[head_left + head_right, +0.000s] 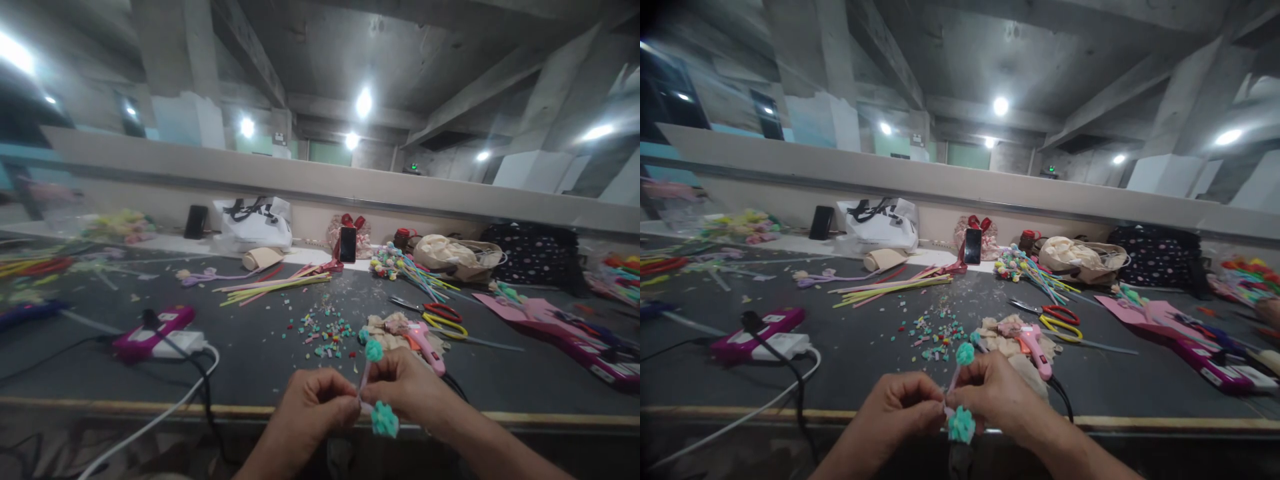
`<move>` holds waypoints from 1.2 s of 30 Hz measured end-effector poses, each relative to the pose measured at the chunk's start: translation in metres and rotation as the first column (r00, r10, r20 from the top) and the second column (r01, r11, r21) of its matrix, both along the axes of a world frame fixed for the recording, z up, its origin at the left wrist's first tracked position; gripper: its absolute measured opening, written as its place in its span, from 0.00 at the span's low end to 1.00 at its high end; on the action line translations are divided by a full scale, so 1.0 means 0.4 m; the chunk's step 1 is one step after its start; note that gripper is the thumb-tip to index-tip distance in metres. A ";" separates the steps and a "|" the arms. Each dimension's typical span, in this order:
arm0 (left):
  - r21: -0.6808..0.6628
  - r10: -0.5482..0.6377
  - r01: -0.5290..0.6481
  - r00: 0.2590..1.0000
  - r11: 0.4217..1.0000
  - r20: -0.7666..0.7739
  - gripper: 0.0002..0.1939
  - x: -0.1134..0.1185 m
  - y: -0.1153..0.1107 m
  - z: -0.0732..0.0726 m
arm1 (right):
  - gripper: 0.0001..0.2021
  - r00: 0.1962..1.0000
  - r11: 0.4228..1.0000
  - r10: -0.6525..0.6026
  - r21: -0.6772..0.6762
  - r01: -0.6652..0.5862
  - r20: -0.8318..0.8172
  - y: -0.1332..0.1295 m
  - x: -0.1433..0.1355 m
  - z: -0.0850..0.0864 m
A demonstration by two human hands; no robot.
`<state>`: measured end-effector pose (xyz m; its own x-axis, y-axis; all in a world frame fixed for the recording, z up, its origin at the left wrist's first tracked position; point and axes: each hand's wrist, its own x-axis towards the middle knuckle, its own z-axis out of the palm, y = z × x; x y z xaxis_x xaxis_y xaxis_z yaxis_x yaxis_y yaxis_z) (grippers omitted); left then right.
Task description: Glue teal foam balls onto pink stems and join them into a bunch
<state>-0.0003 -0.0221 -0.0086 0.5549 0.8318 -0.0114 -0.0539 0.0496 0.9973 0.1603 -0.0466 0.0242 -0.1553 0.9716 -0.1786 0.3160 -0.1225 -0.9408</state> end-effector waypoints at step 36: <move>-0.051 -0.034 0.029 0.994 0.998 -0.102 0.06 -0.008 -0.010 0.035 | 0.02 0.996 0.995 0.056 0.078 -0.061 0.065 0.004 -0.010 0.010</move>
